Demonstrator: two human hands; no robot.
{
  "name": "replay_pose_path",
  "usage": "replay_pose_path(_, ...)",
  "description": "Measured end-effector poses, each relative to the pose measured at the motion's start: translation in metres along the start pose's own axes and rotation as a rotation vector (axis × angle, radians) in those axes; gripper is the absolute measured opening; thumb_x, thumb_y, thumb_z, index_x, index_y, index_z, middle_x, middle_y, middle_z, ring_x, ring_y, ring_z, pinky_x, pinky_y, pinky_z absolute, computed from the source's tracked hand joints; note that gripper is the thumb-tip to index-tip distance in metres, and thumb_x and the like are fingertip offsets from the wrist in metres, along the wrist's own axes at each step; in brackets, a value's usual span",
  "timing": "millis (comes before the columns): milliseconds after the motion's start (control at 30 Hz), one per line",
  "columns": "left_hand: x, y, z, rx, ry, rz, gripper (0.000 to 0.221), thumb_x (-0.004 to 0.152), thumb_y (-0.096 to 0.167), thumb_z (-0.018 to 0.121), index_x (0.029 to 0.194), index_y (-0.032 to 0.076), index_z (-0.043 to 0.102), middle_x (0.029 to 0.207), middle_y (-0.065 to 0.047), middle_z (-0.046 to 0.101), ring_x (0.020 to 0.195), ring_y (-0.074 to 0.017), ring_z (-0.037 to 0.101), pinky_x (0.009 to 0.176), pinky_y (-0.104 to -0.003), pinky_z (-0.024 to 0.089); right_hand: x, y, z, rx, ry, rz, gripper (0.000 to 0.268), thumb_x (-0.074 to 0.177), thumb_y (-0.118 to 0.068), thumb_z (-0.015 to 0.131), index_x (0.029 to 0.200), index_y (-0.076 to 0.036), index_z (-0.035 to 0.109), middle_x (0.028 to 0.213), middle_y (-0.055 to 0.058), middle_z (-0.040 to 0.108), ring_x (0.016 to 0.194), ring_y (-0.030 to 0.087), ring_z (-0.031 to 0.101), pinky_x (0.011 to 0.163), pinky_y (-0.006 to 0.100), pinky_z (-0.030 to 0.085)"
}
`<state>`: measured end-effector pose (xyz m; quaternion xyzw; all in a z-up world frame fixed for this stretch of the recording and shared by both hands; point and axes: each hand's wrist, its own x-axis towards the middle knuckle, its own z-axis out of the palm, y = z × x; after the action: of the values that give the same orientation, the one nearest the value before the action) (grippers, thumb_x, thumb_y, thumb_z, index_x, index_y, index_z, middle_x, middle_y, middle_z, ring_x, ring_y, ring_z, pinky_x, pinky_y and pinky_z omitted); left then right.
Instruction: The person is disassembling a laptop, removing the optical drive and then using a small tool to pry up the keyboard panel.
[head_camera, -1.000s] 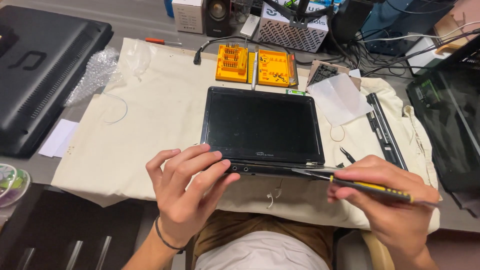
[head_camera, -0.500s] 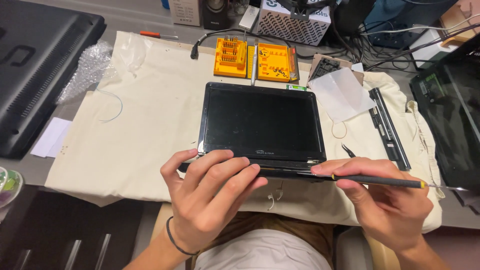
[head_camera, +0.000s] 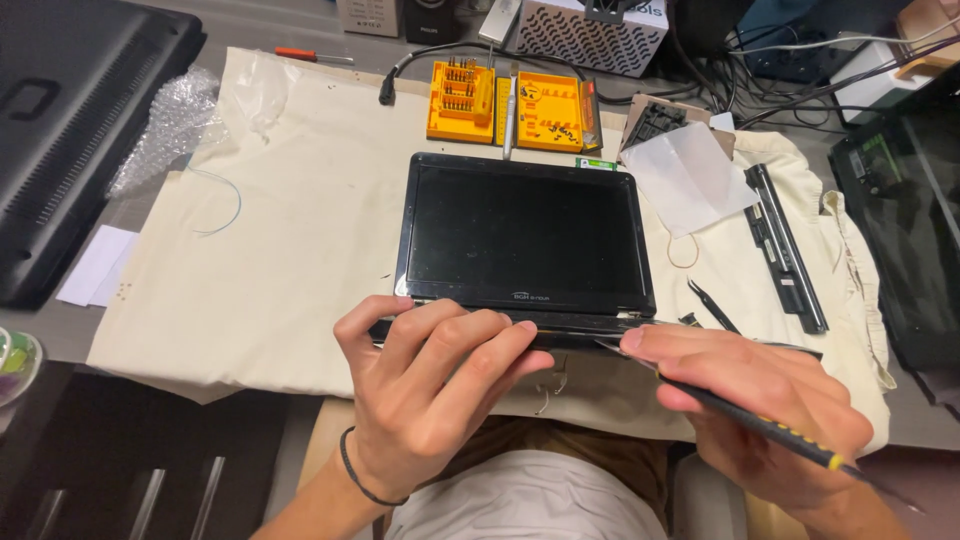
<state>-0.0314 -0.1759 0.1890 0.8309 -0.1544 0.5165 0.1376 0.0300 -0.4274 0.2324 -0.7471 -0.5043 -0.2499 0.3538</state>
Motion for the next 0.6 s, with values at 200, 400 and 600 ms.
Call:
replay_pose_path(200,-0.001,0.0,0.002,-0.007,0.014,0.006,0.019,0.11,0.038,0.079,0.108,0.019,0.08,0.102,0.008,0.076,0.091,-0.0152,0.068,0.096,-0.039,0.041,0.002,-0.002,-0.011,0.009,-0.123,-0.008,0.011,0.102,-0.005,0.065,0.109,0.004,0.065,0.111,0.026,0.084,0.102,0.034,0.091,0.093,0.038,0.078)
replay_pose_path(400,-0.003,0.001,0.002,-0.026,-0.003,-0.014,0.019,0.11,0.038,0.08,0.107,0.019,0.08,0.102,0.007,0.075,0.091,-0.0167,0.066,0.095,-0.039,0.038,0.012,-0.008,-0.018,-0.055,-0.258,-0.192,0.019,0.102,0.0,0.071,0.117,0.007,0.061,0.116,0.028,0.079,0.11,0.039,0.086,0.099,0.042,0.075)
replay_pose_path(600,-0.003,0.004,0.002,-0.054,-0.001,-0.024,0.02,0.109,0.036,0.08,0.103,0.017,0.081,0.099,0.005,0.074,0.088,-0.0181,0.065,0.093,-0.038,0.037,0.015,-0.003,-0.018,0.035,-0.236,-0.099,0.014,0.103,-0.004,0.066,0.113,0.006,0.065,0.114,0.026,0.082,0.102,0.034,0.09,0.093,0.038,0.077)
